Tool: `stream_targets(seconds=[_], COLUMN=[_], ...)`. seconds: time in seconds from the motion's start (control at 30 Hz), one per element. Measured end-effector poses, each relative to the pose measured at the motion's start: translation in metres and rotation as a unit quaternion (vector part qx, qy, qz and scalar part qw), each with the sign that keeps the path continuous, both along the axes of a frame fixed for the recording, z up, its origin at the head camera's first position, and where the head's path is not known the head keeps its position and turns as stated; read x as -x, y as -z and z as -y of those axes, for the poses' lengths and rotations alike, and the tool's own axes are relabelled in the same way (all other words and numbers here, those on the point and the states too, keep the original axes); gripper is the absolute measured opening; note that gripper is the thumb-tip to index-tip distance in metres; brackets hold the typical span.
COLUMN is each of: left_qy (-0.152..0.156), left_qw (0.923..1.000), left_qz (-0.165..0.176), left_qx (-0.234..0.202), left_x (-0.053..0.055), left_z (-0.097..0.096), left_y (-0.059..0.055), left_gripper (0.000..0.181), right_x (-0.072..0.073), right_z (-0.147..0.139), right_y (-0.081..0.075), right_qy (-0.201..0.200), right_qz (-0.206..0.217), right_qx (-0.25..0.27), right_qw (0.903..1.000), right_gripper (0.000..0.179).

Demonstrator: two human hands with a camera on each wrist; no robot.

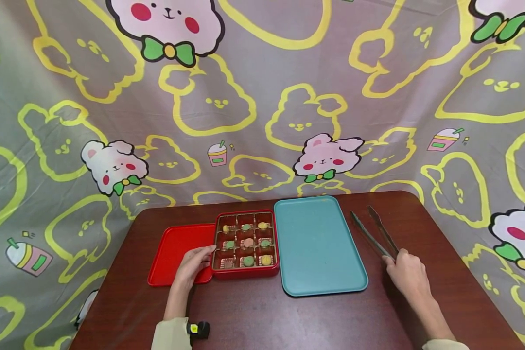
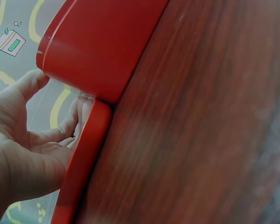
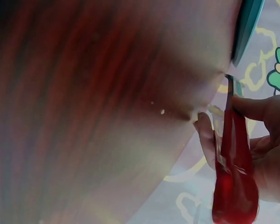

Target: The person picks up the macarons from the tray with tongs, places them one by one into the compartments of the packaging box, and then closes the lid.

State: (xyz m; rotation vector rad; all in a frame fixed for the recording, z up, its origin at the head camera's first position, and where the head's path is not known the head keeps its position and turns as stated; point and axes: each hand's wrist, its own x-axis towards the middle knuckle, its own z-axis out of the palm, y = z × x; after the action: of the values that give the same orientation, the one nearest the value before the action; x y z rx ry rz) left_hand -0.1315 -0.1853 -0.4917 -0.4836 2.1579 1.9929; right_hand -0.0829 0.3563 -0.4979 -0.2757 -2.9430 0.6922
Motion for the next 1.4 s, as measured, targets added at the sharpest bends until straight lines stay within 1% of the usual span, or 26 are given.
stream_targets(seconds=[0.07, 0.13, 0.2, 0.3, 0.37, 0.47, 0.63, 0.7, 0.73, 0.77, 0.83, 0.87, 0.93, 0.97, 1.07, 1.17, 1.23, 1.3, 1.4], left_qy=[0.001, 0.000, -0.001, -0.007, -0.013, -0.018, -0.010, -0.007, -0.007, -0.008, -0.015, -0.021, -0.032, -0.037, -0.049, -0.057, -0.061, -0.059, -0.046], left_qw=[1.0000, 1.0000, 1.0000, 1.0000, 0.9999, 0.9998, 0.9996, 0.9993, 0.9990, 0.9986, 0.9971, 0.9957, 0.9897, 0.9854, 0.9692, 0.9575, 0.9501, 0.9426, 0.9317], left_qz=[-0.001, -0.003, -0.003, -0.004, -0.003, -0.008, -0.026, -0.035, -0.041, -0.049, -0.065, -0.071, -0.080, -0.081, -0.083, -0.089, -0.092, -0.090, -0.081], left_qx=[-0.002, -0.002, -0.002, 0.004, 0.007, 0.010, 0.012, 0.012, 0.014, 0.018, 0.036, 0.056, 0.114, 0.145, 0.227, 0.268, 0.292, 0.316, 0.351], left_x=[-0.006, -0.010, -0.008, -0.001, 0.003, 0.004, 0.003, 0.001, 0.000, -0.001, -0.003, -0.005, -0.007, -0.008, -0.013, -0.018, -0.020, -0.021, -0.022], left_z=[-0.001, -0.001, 0.002, 0.009, 0.012, 0.013, 0.015, 0.017, 0.019, 0.022, 0.029, 0.034, 0.046, 0.053, 0.075, 0.098, 0.110, 0.121, 0.135], left_y=[-0.012, -0.018, -0.010, 0.010, 0.021, 0.024, 0.020, 0.018, 0.016, 0.014, 0.008, 0.004, -0.005, -0.009, -0.020, -0.027, -0.029, -0.030, -0.026], left_gripper=[0.035, 0.034, 0.035, 0.039, 0.041, 0.042, 0.038, 0.036, 0.036, 0.036, 0.036, 0.037, 0.037, 0.036, 0.035, 0.034, 0.033, 0.033, 0.033], right_x=[0.000, -0.001, -0.002, -0.004, -0.004, -0.003, 0.002, 0.003, 0.004, 0.004, 0.004, 0.004, 0.005, 0.006, 0.008, 0.012, 0.015, 0.019, 0.025], right_z=[0.002, 0.003, 0.005, 0.008, 0.011, 0.014, 0.015, 0.016, 0.018, 0.020, 0.026, 0.030, 0.040, 0.046, 0.068, 0.092, 0.109, 0.126, 0.152], right_y=[0.002, 0.005, 0.008, 0.011, 0.011, 0.009, 0.001, -0.004, -0.007, -0.009, -0.014, -0.017, -0.024, -0.028, -0.043, -0.056, -0.062, -0.067, -0.070], right_qy=[-0.014, -0.028, -0.041, -0.049, -0.054, -0.054, -0.063, -0.068, -0.067, -0.065, -0.060, -0.058, -0.054, -0.055, -0.064, -0.081, -0.096, -0.111, -0.133], right_qz=[-0.009, -0.022, -0.036, -0.041, -0.037, -0.020, 0.036, 0.048, 0.042, 0.024, -0.028, -0.056, -0.107, -0.121, -0.123, -0.128, -0.139, -0.151, -0.160], right_qx=[-0.013, -0.030, -0.050, -0.068, -0.073, -0.075, -0.085, -0.094, -0.098, -0.104, -0.116, -0.116, -0.105, -0.096, -0.047, -0.015, -0.004, 0.002, 0.011], right_qw=[0.9998, 0.9989, 0.9972, 0.9956, 0.9952, 0.9955, 0.9938, 0.9921, 0.9921, 0.9922, 0.9910, 0.9900, 0.9872, 0.9864, 0.9892, 0.9884, 0.9855, 0.9823, 0.9781], right_gripper=[0.042, 0.043, 0.044, 0.044, 0.045, 0.048, 0.052, 0.055, 0.057, 0.058, 0.060, 0.060, 0.056, 0.054, 0.050, 0.045, 0.039, 0.034, 0.031])
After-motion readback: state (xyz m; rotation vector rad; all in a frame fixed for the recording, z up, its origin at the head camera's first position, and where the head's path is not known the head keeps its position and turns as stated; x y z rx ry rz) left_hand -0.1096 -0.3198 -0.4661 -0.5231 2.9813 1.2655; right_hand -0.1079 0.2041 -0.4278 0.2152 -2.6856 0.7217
